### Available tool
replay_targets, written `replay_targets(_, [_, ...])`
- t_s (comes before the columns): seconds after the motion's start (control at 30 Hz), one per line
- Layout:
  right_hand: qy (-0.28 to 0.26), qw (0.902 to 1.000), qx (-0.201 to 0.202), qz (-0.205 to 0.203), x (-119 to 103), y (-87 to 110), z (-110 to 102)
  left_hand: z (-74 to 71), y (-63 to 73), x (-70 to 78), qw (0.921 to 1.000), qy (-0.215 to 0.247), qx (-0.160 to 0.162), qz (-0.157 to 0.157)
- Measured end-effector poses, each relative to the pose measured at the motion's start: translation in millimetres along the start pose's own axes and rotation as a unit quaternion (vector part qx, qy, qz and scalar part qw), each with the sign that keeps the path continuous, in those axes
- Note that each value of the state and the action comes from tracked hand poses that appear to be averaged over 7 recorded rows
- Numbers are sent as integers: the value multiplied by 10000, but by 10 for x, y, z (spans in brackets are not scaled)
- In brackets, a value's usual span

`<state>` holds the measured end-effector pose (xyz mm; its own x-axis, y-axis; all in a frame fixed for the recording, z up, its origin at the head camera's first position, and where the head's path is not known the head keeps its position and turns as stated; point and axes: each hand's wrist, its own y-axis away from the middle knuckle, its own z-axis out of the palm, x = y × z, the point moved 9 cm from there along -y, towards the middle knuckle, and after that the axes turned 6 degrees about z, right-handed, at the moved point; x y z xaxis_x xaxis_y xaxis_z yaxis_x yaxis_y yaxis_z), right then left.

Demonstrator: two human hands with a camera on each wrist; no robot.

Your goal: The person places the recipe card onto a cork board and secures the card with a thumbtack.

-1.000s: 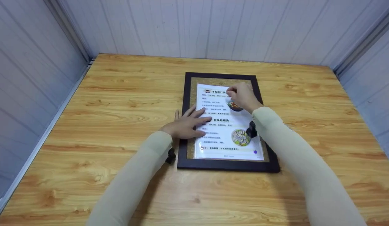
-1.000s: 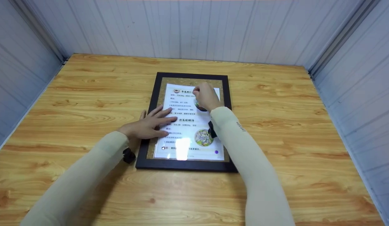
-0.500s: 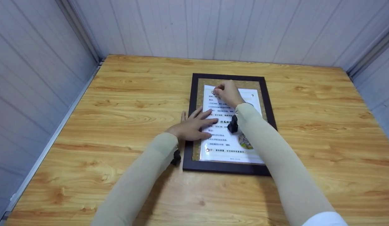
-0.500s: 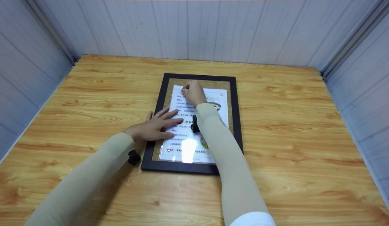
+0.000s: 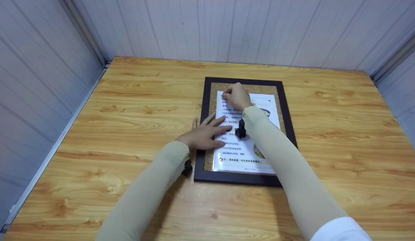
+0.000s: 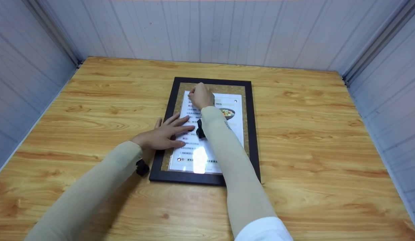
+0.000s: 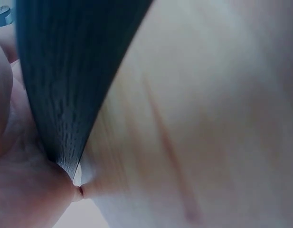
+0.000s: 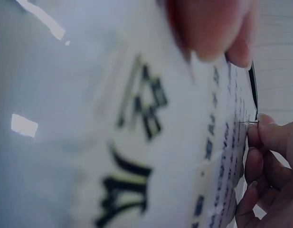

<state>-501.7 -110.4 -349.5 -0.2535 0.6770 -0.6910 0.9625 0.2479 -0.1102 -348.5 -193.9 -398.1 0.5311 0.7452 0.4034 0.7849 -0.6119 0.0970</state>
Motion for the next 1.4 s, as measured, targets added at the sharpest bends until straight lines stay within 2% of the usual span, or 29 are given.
replay_targets(0.33, [225,9996,27,171,28,1,6,14,-21,1,10000,-26,4,-16])
replay_targets(0.6, [188,9996,17,220,46,3,22,20,-20,-5,10000,-74,11,-42])
replay_targets(0.97, [458,9986,259,37,-35,6,6,11,-2,-8,10000,-48,33,31])
replay_targets(1.4, [550,9979,279,-177,-74,35,14,4,0,0,10000,-48,20,37])
